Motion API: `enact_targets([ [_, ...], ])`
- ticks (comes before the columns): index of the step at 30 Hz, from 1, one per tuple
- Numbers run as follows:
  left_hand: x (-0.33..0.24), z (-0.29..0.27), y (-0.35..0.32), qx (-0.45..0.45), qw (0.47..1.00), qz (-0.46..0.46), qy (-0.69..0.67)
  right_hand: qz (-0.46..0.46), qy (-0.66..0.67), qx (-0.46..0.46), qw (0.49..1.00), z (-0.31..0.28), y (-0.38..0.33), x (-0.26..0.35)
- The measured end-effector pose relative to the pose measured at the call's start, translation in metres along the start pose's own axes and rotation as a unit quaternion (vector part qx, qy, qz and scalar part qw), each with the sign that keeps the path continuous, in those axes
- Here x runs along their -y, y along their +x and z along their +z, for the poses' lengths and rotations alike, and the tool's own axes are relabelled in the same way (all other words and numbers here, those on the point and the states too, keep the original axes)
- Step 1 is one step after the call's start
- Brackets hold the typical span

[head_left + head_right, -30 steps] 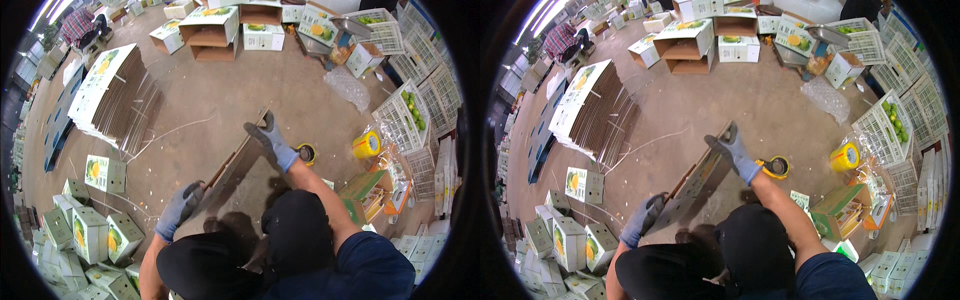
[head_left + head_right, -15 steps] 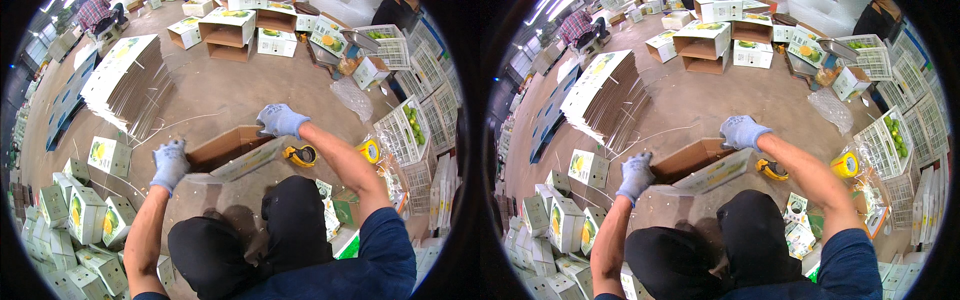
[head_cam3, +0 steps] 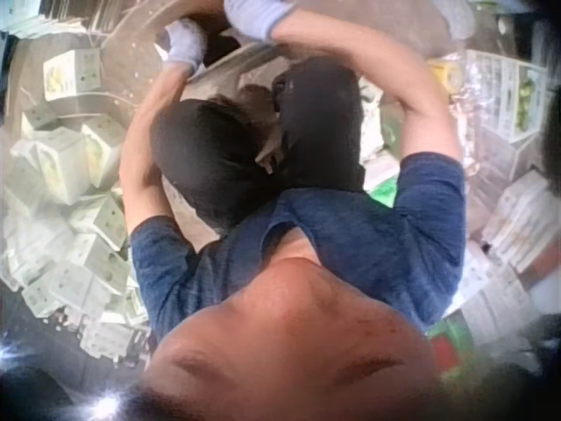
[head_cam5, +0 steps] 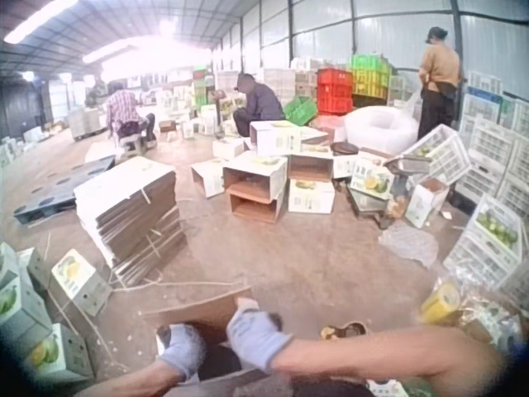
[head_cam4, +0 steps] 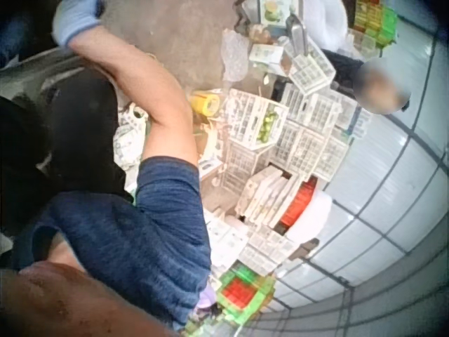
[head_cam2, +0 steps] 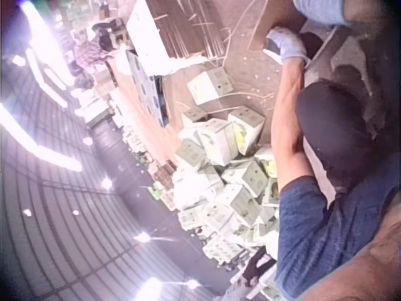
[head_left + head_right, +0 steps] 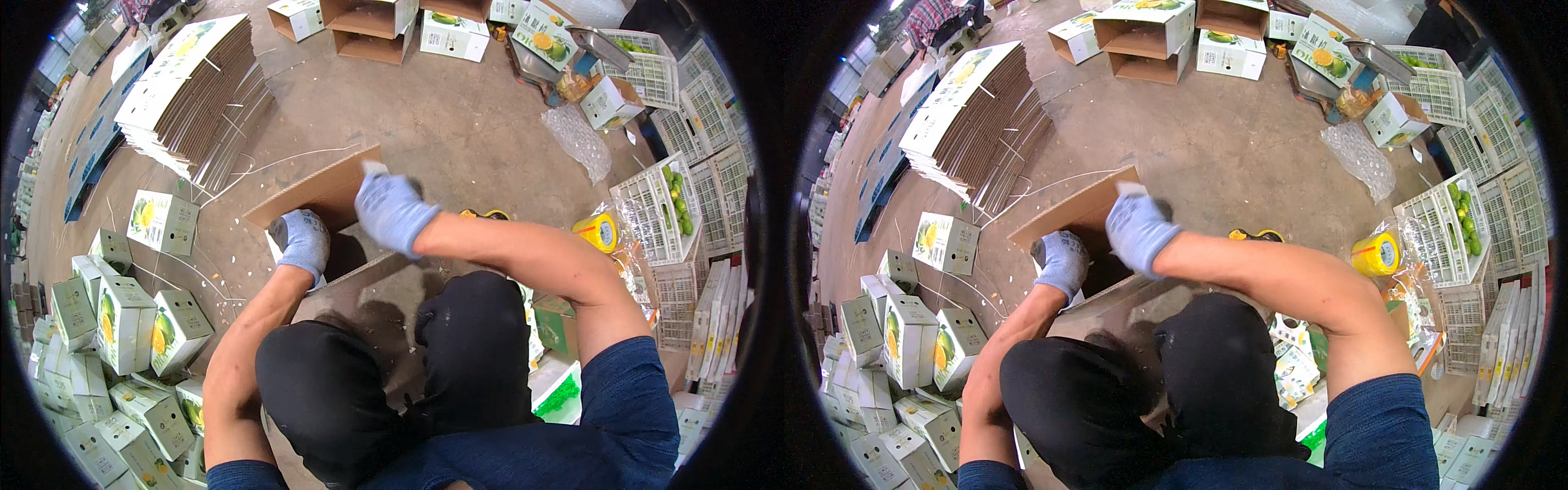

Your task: The person assembles flat cardboard boxes into rectangular containers, then uses a handheld tape dispenser to seal the flaps. They repeatedly pick up boxes, fold them, apply tape, and stack the finished units on a blue pallet.

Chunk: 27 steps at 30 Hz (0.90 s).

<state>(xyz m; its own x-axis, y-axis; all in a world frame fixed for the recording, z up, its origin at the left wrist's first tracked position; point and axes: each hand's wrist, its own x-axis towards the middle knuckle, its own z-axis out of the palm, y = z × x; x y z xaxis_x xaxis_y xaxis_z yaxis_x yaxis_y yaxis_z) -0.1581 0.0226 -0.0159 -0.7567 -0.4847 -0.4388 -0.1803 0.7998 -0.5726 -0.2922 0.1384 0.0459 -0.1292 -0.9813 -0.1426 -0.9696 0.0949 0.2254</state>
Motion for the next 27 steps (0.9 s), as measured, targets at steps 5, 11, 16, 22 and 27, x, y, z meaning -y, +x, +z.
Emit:
enact_targets([
  [5,0.031,-0.013,-0.059,-0.014,0.926,-0.098,-0.365,-0.120,0.008,0.082,0.989,0.035,0.028,0.028],
  [11,0.026,-0.016,-0.102,-0.128,0.924,0.009,-0.362,-0.061,0.421,0.198,0.883,0.045,0.043,-0.054],
  [16,0.018,0.024,-0.041,-0.268,0.895,-0.001,-0.356,0.061,0.445,-0.172,0.877,0.049,-0.017,-0.075],
  [22,0.051,0.007,-0.024,-0.517,0.815,0.027,-0.262,0.133,0.691,-0.029,0.710,0.113,-0.035,-0.035],
  [27,0.111,-0.014,0.020,-0.149,0.890,-0.006,-0.431,0.178,0.710,-0.063,0.679,0.127,-0.028,-0.027],
])
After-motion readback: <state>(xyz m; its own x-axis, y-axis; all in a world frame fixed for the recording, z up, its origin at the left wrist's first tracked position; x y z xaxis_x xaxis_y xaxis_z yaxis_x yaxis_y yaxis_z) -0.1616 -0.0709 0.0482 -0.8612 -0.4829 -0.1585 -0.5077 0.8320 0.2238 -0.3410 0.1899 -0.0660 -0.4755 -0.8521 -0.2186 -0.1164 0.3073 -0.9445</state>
